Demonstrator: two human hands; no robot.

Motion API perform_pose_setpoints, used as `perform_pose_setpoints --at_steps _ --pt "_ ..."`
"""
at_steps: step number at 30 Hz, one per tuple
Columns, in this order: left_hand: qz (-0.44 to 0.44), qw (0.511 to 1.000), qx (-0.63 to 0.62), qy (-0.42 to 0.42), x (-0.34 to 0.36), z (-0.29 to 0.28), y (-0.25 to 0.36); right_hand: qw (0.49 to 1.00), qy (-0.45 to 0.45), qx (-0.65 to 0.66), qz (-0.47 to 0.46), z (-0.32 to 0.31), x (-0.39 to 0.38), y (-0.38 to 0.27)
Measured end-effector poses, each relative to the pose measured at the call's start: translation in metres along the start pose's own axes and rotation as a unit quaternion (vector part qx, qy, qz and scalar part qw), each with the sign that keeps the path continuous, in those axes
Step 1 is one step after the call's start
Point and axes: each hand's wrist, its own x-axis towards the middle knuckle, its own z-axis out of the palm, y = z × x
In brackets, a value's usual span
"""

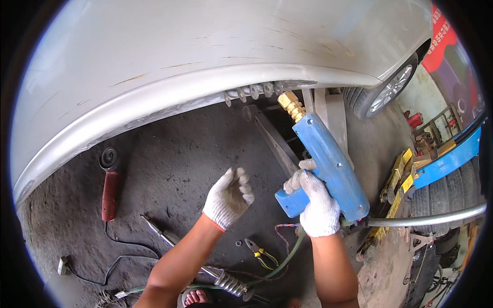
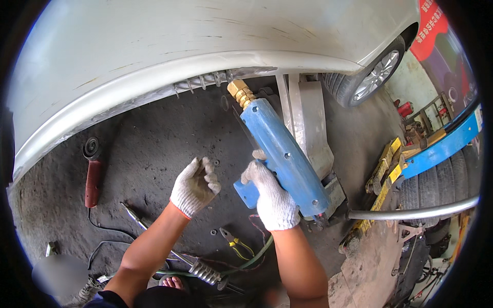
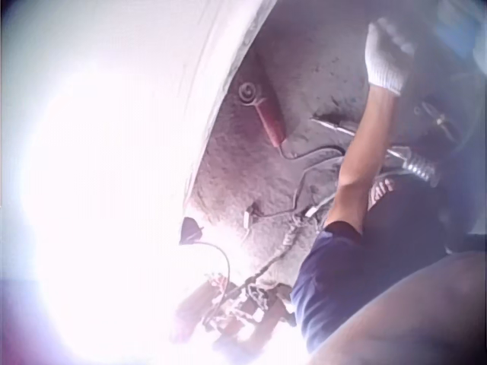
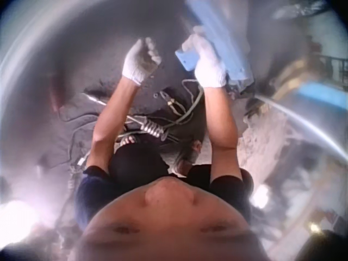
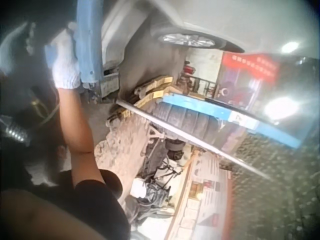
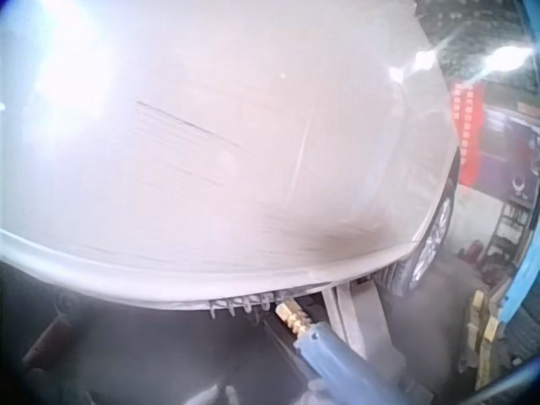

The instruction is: The person uses a spot welder to attach metal tabs to the underside of a car bumper, then uses a slide hammer to pull the tabs and straighten the metal. The person repeats this process along the bumper edge.

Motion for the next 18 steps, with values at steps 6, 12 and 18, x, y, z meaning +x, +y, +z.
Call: perform_pose_setpoints --at_steps 6,12,18 --pt "-0.033 0.999 -0.022 -0.003 -0.003 -0.013 0.009 0.998 0.033 0.043 0.04 0.015 0.007 -0.001" --pt "-0.084 0.994 -0.064 -0.005 -0.003 -0.009 0.002 0.997 -0.003 0.064 0.041 0.011 0.01 0.003" --pt "-0.093 0.995 -0.03 -0.017 -0.013 -0.018 -0.008 0.997 -0.008 0.051 0.054 0.001 -0.008 0.002"
